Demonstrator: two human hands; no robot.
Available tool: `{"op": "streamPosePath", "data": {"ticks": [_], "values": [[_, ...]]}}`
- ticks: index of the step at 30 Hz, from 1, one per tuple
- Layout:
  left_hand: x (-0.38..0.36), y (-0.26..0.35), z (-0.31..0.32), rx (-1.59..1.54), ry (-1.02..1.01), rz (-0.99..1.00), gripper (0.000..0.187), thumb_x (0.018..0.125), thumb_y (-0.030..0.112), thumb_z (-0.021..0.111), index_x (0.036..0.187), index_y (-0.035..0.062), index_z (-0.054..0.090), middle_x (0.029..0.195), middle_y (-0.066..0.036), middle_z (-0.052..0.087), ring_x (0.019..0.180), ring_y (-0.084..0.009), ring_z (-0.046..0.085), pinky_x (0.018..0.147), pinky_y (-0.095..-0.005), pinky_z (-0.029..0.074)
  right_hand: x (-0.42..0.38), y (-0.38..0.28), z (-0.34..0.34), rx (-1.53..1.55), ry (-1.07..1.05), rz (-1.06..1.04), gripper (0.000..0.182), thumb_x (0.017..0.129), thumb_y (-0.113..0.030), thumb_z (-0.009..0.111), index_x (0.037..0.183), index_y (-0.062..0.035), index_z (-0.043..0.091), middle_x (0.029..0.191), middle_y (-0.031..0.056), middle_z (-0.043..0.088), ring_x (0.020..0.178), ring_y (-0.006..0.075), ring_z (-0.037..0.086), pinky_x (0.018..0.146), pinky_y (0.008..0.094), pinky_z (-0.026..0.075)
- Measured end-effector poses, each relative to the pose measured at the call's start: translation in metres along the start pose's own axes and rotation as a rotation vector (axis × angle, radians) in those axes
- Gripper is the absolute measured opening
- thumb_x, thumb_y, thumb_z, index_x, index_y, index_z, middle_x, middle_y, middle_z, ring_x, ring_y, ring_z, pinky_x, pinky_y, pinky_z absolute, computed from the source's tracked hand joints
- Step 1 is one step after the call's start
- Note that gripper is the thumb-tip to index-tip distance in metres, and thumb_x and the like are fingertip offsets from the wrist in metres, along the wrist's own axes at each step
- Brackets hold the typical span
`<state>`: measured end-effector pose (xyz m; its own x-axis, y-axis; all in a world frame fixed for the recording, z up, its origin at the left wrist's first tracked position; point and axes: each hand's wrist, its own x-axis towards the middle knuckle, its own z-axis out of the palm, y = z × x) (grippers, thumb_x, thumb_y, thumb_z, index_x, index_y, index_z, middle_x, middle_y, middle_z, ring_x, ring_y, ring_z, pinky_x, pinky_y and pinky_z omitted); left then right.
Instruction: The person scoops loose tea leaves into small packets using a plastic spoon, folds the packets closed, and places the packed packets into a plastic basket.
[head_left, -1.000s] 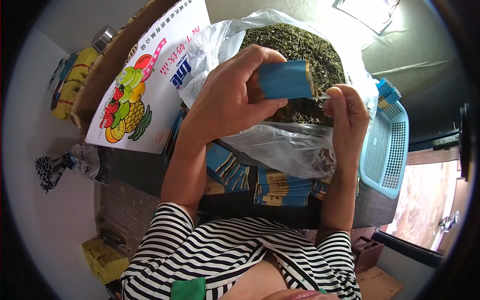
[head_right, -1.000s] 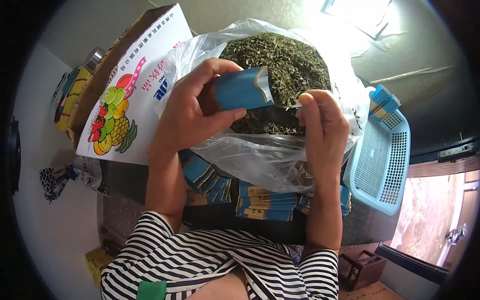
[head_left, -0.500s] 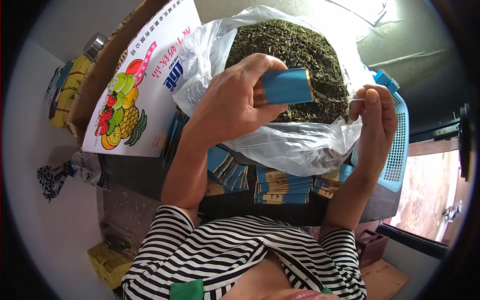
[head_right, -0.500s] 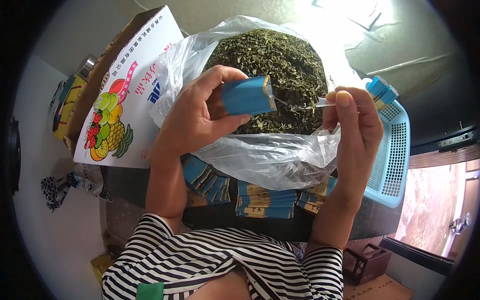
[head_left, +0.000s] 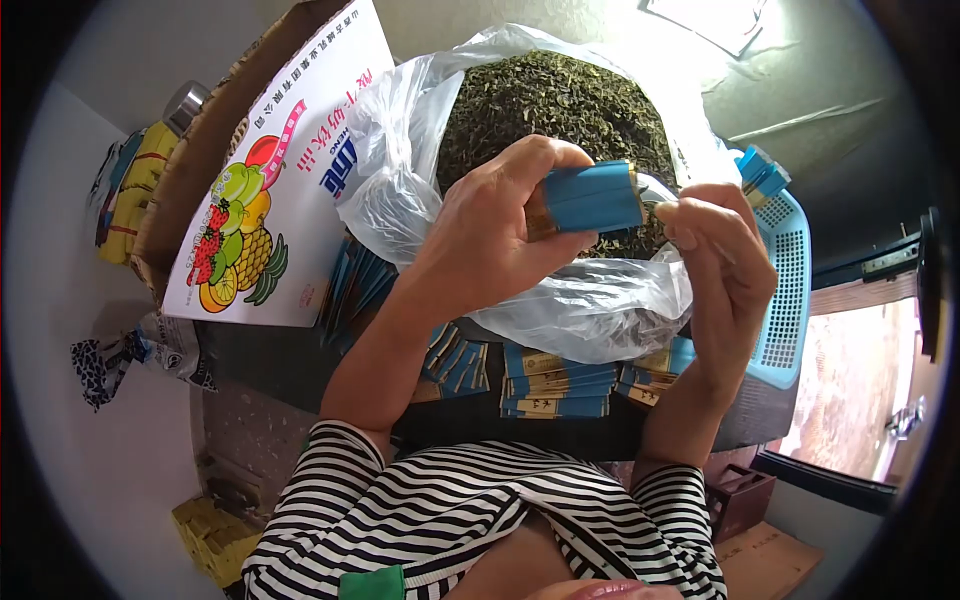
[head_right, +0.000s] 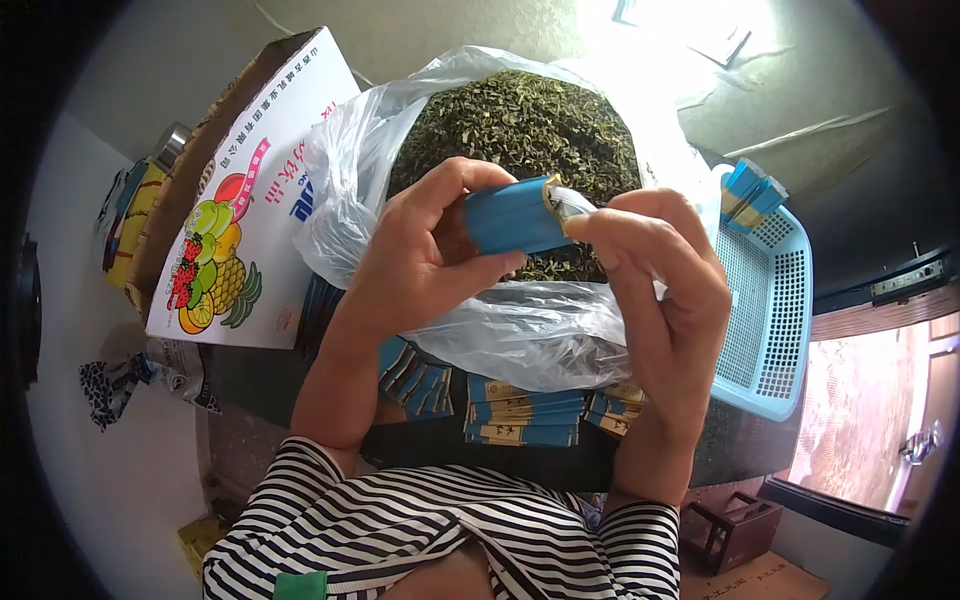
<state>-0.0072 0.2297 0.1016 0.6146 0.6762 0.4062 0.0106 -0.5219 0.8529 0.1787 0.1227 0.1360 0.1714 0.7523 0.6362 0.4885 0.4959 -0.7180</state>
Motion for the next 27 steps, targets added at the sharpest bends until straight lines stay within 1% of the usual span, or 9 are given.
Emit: {"op": "streamPosePath", "data": {"ticks": [4,8,10,12,15,18,23,25,27], "values": [[0.0,0.0,-0.003,-0.048,-0.004,-0.035,0.046,0.081,-0.002,0.078,0.121,0.0039,0.056,0.106,-0.005,0.062,0.096,-0.0095,0.064,0.078,-0.0251,0.057,-0.002,-0.004,-0.007,-0.049,0.101,-0.054,0.018,0.088,0.01,0.062,0.101,0.0016,0.072,0.095,0.0089,0.062,0.083,0.0122,0.057,0.072,0.0243,0.045],[0.0,0.007,-0.006,0.022,0.036,-0.011,0.048,0.081,-0.002,0.078,0.123,0.0036,0.055,0.106,-0.005,0.062,0.099,-0.0102,0.064,0.081,-0.0257,0.057,-0.002,0.002,-0.018,0.027,0.247,-0.009,0.012,0.094,0.004,0.062,0.102,0.0021,0.071,0.097,0.0087,0.063,0.084,0.0118,0.056,0.075,0.0239,0.045],[0.0,0.006,-0.005,-0.015,0.089,0.001,0.05,0.081,-0.002,0.078,0.125,0.0039,0.055,0.107,-0.005,0.062,0.101,-0.0108,0.063,0.083,-0.026,0.056,-0.002,0.008,-0.025,-0.03,0.244,0.023,0.012,0.097,-0.001,0.061,0.104,0.001,0.07,0.096,0.0078,0.064,0.083,0.0111,0.056,0.076,0.0242,0.045],[0.0,0.005,-0.006,-0.031,0.113,0.01,0.052,0.08,-0.003,0.078,0.126,0.0045,0.055,0.109,-0.006,0.062,0.102,-0.0113,0.063,0.084,-0.0262,0.055,-0.001,0.013,-0.027,-0.353,0.194,0.014,0.011,0.097,-0.004,0.061,0.104,-0.0005,0.069,0.092,0.0072,0.064,0.079,0.0103,0.056,0.072,0.0246,0.045],[-0.001,0.007,-0.01,-0.071,0.129,0.017,0.053,0.08,-0.003,0.078,0.126,0.005,0.054,0.112,-0.006,0.062,0.103,-0.0116,0.063,0.085,-0.0261,0.055,-0.001,0.009,-0.024,-0.497,0.126,0.054,0.011,0.097,-0.006,0.061,0.103,-0.0009,0.069,0.088,0.0069,0.063,0.075,0.0112,0.056,0.065,0.0268,0.043],[-0.002,0.007,-0.011,-0.086,0.122,0.005,0.053,0.08,-0.002,0.078,0.127,0.005,0.054,0.112,-0.006,0.062,0.102,-0.0116,0.063,0.084,-0.0257,0.055,-0.002,0.008,-0.023,-0.514,0.078,0.062,0.009,0.097,-0.006,0.061,0.1,-0.0004,0.067,0.086,0.0078,0.063,0.072,0.0134,0.058,0.06,0.0291,0.041],[0.0,0.008,-0.017,-0.07,0.119,-0.015,0.054,0.08,0.0,0.08,0.127,0.0046,0.054,0.111,-0.005,0.062,0.1,-0.0113,0.063,0.084,-0.0257,0.054,-0.004,-0.003,-0.022,-0.639,0.054,0.134,0.008,0.096,-0.006,0.061,0.097,0.0,0.066,0.085,0.0109,0.063,0.069,0.0183,0.059,0.061,0.0325,0.043],[0.0,0.01,-0.016,-0.114,0.193,0.008,0.056,0.079,0.0,0.08,0.128,0.0039,0.053,0.112,-0.006,0.061,0.1,-0.0111,0.062,0.084,-0.0259,0.054,-0.005,-0.003,-0.02,-0.684,0.046,0.153,0.007,0.096,-0.006,0.061,0.096,0.0,0.065,0.085,0.0122,0.063,0.069,0.0199,0.059,0.061,0.0336,0.044],[0.0,0.009,-0.016,-0.097,0.184,0.013,0.057,0.079,-0.001,0.08,0.129,0.0036,0.053,0.113,-0.006,0.06,0.101,-0.0115,0.061,0.085,-0.0261,0.054,-0.007,0.003,-0.014,-0.676,-0.038,0.208,0.009,0.096,-0.008,0.061,0.096,0.0,0.065,0.082,0.014,0.063,0.068,0.0216,0.059,0.062,0.0358,0.045]]}}
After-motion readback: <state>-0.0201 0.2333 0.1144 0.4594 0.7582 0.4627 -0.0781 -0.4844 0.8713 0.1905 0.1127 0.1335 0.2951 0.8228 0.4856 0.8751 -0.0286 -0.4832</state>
